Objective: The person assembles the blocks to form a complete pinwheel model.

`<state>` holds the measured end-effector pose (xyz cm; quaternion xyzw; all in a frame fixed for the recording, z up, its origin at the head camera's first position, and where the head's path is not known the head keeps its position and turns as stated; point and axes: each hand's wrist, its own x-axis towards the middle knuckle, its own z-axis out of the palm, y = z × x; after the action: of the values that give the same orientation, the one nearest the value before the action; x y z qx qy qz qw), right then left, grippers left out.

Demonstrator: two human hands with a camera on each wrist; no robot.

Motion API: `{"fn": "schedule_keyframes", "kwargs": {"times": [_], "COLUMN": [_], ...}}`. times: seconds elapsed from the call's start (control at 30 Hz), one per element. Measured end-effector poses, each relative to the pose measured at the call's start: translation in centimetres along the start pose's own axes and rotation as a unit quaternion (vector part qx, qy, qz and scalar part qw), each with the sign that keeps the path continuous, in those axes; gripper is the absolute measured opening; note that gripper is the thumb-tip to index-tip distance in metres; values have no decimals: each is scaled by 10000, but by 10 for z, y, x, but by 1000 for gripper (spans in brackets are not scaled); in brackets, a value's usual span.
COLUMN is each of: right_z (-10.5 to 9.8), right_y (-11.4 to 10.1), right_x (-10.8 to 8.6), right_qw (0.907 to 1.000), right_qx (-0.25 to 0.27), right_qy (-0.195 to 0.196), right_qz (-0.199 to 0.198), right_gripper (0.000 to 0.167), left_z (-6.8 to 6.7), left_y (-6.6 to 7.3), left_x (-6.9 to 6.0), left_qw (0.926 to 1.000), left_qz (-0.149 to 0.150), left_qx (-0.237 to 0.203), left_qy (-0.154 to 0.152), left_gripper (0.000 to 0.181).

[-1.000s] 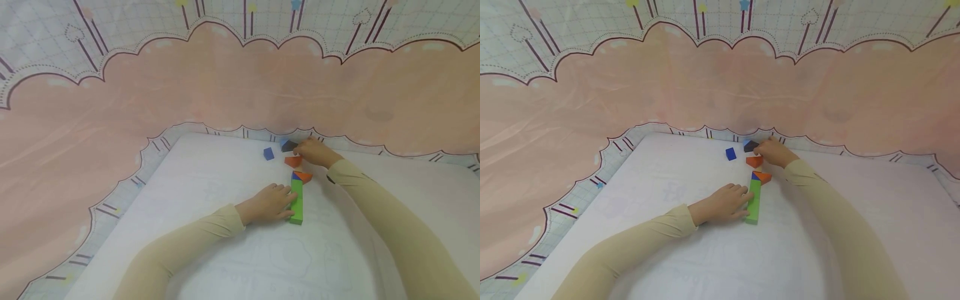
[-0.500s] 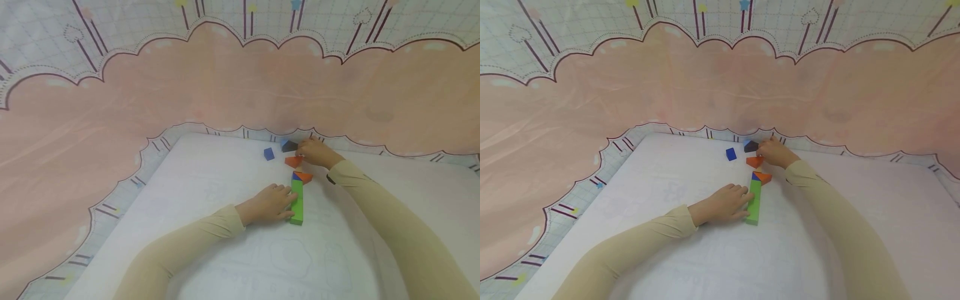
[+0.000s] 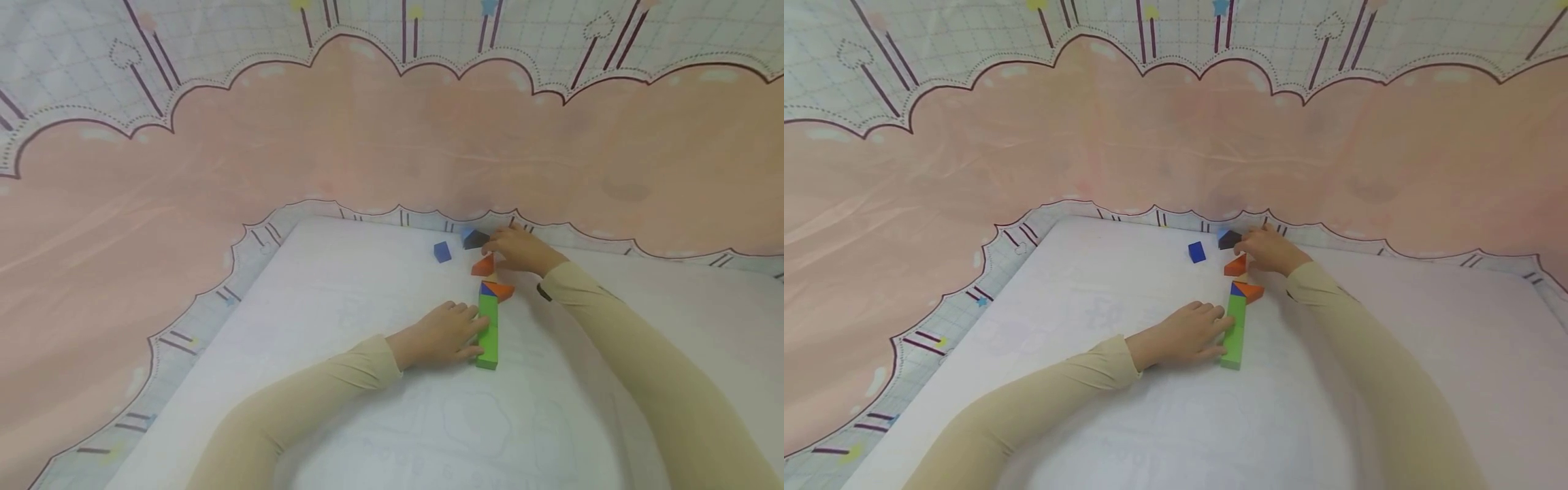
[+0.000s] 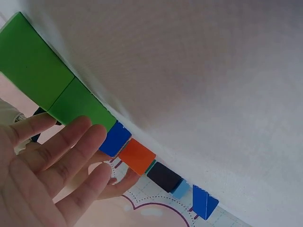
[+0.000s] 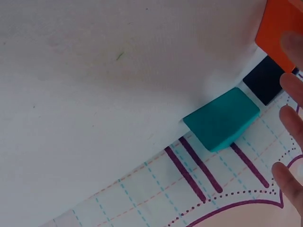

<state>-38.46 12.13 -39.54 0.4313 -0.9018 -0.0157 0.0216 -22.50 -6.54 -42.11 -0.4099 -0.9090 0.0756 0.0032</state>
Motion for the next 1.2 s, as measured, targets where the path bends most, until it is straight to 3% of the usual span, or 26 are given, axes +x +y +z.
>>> {"fn": "schedule_keyframes", "kwargs": {"times": [0.27, 1.03, 1.2], "right_z": [-2, -3, -5], "right_y": [-4, -5, -4], "right_x": [-6, -6, -4], "right_qw": [9997, 9989, 9980], "right_qx": [56, 335, 507], "right_qy": [-178, -318, -345], "right_qz": [158, -71, 129], "right_gripper": [30, 33, 32], "left_z": [0, -3, -3], "left_y": [1, 1, 2], "left_x": [1, -1, -2], "left_qw": [10000, 10000, 10000], "left_qz": [-4, -7, -1], "left_qx": [95, 40, 91], "left_qy": [-15, -39, -41], "left_gripper": [45, 46, 47]}}
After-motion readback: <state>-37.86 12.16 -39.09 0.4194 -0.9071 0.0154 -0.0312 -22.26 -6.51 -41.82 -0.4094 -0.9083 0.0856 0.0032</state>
